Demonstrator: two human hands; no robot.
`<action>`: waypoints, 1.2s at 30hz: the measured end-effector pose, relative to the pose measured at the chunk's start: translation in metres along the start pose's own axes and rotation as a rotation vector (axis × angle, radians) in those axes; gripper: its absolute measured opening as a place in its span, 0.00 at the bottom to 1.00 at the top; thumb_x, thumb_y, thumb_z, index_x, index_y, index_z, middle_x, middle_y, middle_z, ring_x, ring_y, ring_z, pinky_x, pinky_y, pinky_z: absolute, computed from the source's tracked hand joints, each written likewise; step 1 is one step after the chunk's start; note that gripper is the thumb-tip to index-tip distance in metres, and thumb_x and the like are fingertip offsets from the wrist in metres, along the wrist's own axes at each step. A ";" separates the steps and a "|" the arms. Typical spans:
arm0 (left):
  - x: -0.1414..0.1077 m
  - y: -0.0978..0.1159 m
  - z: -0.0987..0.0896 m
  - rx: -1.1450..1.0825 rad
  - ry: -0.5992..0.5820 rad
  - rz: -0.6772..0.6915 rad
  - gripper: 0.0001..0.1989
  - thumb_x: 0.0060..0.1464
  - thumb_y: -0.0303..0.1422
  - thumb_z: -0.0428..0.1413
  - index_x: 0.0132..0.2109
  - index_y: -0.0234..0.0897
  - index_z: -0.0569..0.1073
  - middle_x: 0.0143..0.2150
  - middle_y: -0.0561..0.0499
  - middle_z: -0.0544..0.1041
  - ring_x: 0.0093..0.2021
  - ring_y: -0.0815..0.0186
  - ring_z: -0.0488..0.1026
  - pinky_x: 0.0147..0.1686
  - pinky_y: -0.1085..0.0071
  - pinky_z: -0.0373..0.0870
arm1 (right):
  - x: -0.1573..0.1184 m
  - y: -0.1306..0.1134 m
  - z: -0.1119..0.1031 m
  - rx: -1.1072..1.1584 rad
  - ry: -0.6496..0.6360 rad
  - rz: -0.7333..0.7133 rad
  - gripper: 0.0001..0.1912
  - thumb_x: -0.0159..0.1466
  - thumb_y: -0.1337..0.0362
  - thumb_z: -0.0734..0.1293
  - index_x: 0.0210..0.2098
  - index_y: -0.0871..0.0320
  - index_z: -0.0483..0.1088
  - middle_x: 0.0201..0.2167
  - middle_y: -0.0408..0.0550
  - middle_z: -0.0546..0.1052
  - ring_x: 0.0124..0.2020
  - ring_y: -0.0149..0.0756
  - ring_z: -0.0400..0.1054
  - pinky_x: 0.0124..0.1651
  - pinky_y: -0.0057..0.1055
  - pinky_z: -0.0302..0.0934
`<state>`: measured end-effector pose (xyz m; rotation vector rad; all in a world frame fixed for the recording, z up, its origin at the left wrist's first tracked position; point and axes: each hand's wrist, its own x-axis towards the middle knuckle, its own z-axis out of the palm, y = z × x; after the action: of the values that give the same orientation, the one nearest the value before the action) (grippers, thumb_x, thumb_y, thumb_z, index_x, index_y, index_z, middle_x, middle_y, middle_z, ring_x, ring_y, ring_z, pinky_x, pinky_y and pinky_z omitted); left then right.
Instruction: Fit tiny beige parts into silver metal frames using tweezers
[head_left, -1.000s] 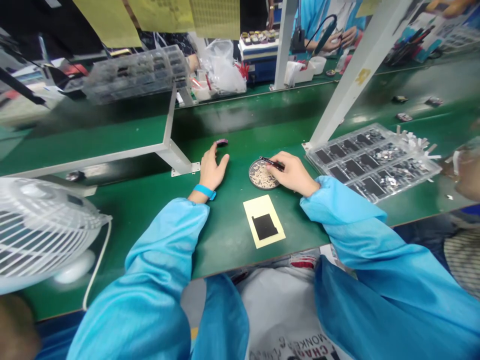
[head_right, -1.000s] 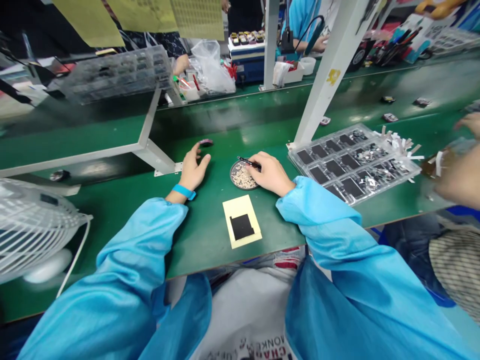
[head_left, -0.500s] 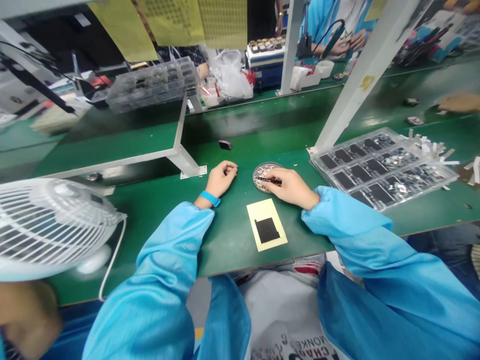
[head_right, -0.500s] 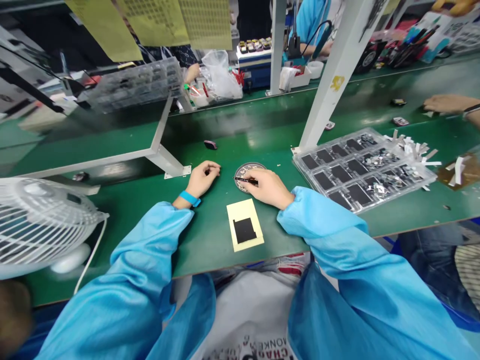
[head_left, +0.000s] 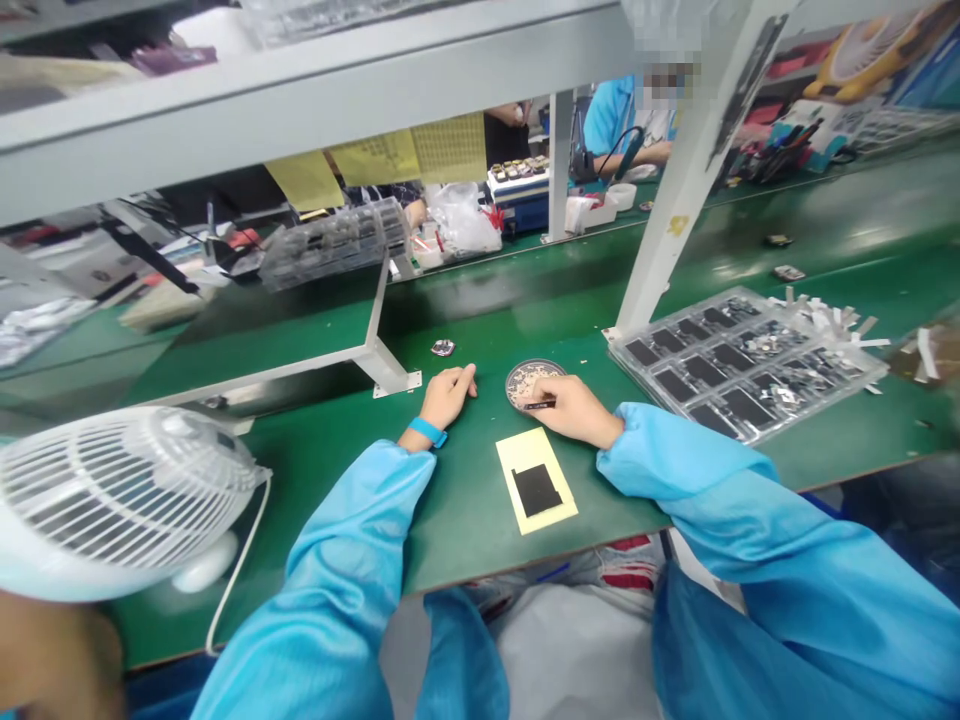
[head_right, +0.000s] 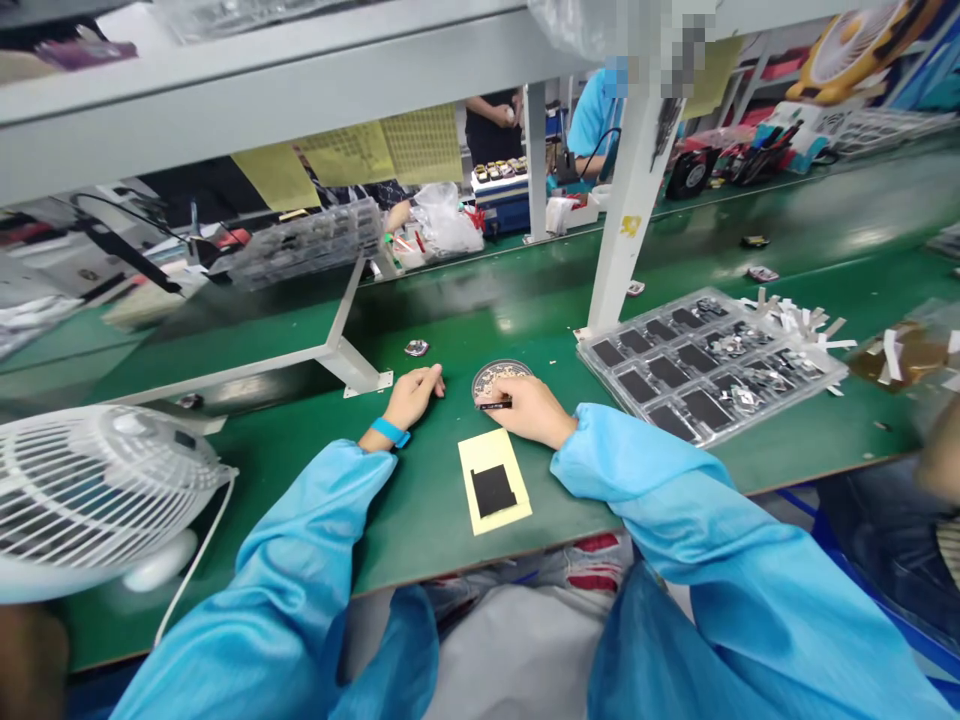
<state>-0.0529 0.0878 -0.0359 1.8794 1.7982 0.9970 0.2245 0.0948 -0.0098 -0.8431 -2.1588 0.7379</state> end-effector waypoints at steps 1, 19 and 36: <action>0.000 0.000 0.000 -0.001 -0.002 -0.001 0.24 0.67 0.47 0.48 0.32 0.38 0.78 0.32 0.49 0.80 0.38 0.62 0.77 0.43 0.67 0.70 | -0.001 -0.001 0.001 0.037 0.018 0.005 0.08 0.62 0.58 0.73 0.33 0.56 0.77 0.27 0.41 0.76 0.28 0.32 0.68 0.33 0.29 0.59; -0.001 0.001 0.001 0.066 -0.003 0.023 0.15 0.63 0.42 0.54 0.41 0.40 0.83 0.39 0.49 0.83 0.37 0.61 0.76 0.39 0.66 0.70 | -0.004 -0.006 0.006 0.173 0.086 -0.083 0.19 0.61 0.51 0.75 0.24 0.57 0.71 0.21 0.41 0.74 0.25 0.31 0.64 0.29 0.30 0.57; 0.001 -0.004 0.002 0.093 -0.005 0.046 0.15 0.64 0.43 0.54 0.42 0.41 0.83 0.39 0.49 0.83 0.37 0.62 0.75 0.39 0.67 0.71 | -0.003 -0.012 0.006 0.292 0.106 -0.109 0.15 0.59 0.53 0.78 0.29 0.58 0.76 0.26 0.43 0.79 0.28 0.31 0.69 0.33 0.29 0.62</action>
<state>-0.0542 0.0895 -0.0403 1.9849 1.8361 0.9381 0.2174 0.0833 -0.0067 -0.5933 -1.9272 0.9044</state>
